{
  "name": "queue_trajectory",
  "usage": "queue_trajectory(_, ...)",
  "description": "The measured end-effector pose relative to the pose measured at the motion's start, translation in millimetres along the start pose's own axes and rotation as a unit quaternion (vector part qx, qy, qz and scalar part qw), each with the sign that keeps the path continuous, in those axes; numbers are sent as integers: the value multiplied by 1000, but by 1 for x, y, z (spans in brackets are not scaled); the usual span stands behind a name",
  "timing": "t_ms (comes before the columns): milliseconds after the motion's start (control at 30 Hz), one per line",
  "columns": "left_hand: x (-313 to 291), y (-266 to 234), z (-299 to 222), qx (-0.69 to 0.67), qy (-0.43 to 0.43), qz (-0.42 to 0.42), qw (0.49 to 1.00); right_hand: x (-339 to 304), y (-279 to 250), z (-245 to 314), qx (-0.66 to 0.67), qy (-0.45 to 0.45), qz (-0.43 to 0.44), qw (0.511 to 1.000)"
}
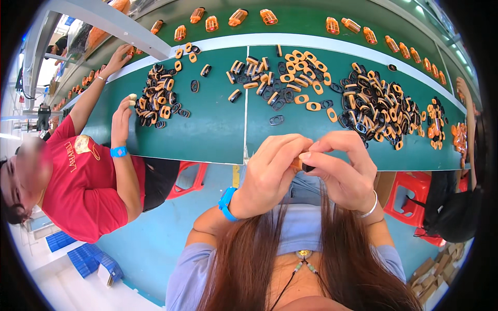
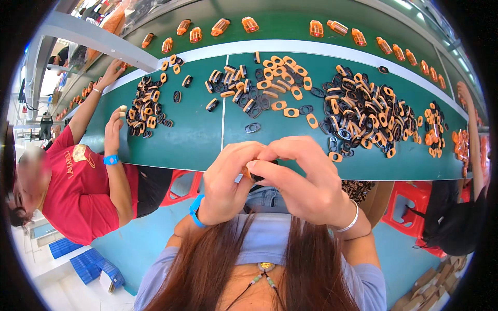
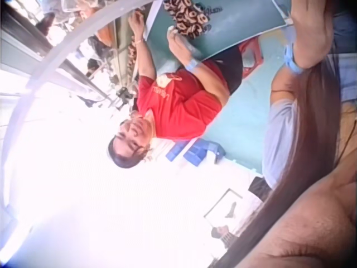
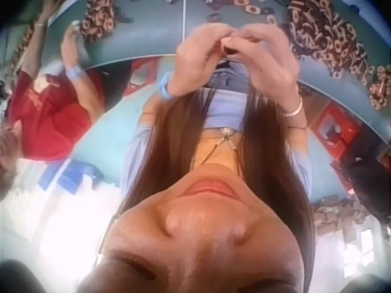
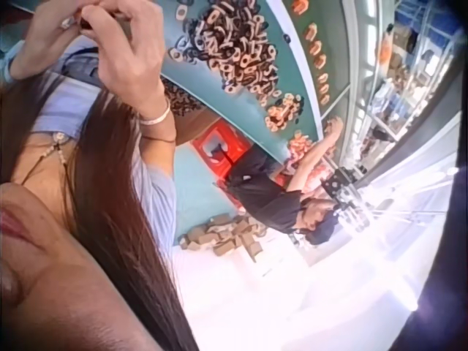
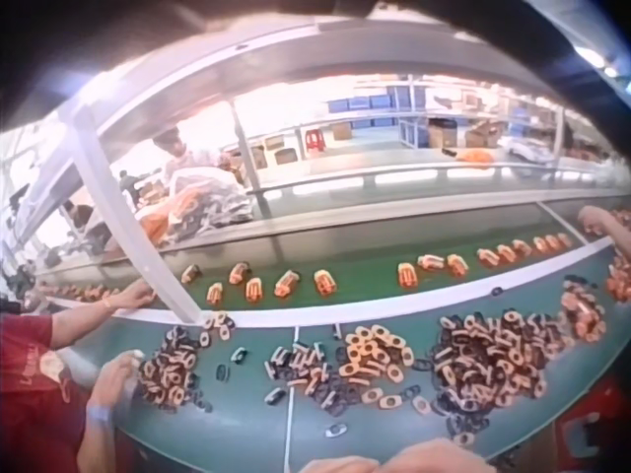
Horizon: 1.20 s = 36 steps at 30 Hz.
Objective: Assembling black rubber seals onto orange plastic component housings on a production line.
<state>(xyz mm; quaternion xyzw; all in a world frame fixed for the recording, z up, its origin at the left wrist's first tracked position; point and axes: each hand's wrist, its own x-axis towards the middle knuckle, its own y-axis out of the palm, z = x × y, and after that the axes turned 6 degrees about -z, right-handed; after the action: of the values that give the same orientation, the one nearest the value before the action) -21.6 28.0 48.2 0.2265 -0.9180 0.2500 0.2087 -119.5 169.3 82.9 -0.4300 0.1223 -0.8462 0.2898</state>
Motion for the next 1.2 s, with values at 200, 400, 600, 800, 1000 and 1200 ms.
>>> queue_trajectory(200, 4, -2, -8, 34, 40, -10, 999, -4, -1, 3, 1, -6, -25, 1000)
queue_trajectory(400, 1, -1, -9, 46, 62, -12, 997, -5, -1, 7, -24, -28, -16, 999)
queue_trajectory(600, -5, 3, -8, 44, 60, -24, 997, -5, -2, 10, -34, -24, 2, 999)
queue_trajectory(800, 3, -2, -2, -32, -69, 105, 992, -7, -7, 0, 2, 74, 21, 997)
queue_trajectory(1000, -1, 2, 11, -554, -373, 204, 716, -2, -32, -14, 11, 91, 111, 990)
queue_trajectory(1200, -1, 10, 16, -675, -440, 239, 541, -4, -33, -18, -20, 44, 98, 994)
